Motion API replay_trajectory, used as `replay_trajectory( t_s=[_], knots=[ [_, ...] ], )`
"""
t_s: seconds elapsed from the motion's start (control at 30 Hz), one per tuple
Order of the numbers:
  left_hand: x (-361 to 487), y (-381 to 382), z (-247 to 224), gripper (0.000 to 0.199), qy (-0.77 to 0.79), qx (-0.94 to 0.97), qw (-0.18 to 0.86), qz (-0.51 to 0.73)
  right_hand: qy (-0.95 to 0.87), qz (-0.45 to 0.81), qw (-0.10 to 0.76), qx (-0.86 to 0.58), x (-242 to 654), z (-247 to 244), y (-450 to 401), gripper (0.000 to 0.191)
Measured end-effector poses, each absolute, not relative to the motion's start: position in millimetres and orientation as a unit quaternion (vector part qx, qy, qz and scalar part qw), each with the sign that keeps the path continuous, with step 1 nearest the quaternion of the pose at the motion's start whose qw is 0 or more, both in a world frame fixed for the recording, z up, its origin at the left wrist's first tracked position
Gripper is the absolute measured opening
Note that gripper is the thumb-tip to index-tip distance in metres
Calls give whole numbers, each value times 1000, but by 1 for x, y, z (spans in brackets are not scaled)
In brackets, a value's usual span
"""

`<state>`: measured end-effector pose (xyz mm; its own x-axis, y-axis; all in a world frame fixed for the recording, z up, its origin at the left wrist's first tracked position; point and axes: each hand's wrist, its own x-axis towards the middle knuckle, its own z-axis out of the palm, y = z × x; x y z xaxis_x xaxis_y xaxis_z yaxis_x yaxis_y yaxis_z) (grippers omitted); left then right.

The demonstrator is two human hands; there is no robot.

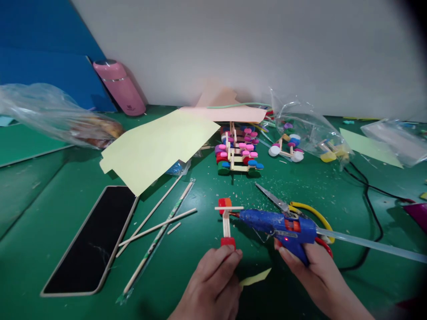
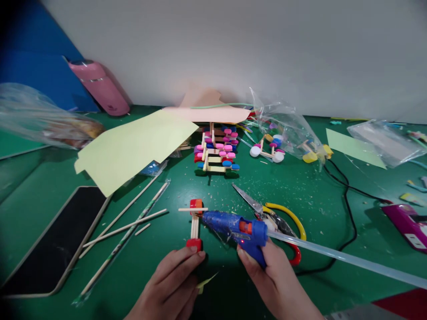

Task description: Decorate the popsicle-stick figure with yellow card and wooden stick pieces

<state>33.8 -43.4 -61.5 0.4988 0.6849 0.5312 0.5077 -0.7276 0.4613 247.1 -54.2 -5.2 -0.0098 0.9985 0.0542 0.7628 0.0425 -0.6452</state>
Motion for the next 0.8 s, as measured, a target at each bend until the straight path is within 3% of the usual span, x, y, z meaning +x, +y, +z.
replay_trajectory(
  t_s=[0.47, 0.8],
  knots=[
    [37, -40, -61, 25, 338, 850, 124, 385, -685, 248, 227, -647, 247, -17, -57, 12],
    [37, -42, -64, 27, 349, 841, 123, 394, -707, 180, 269, -629, 246, -12, -56, 12]
  ],
)
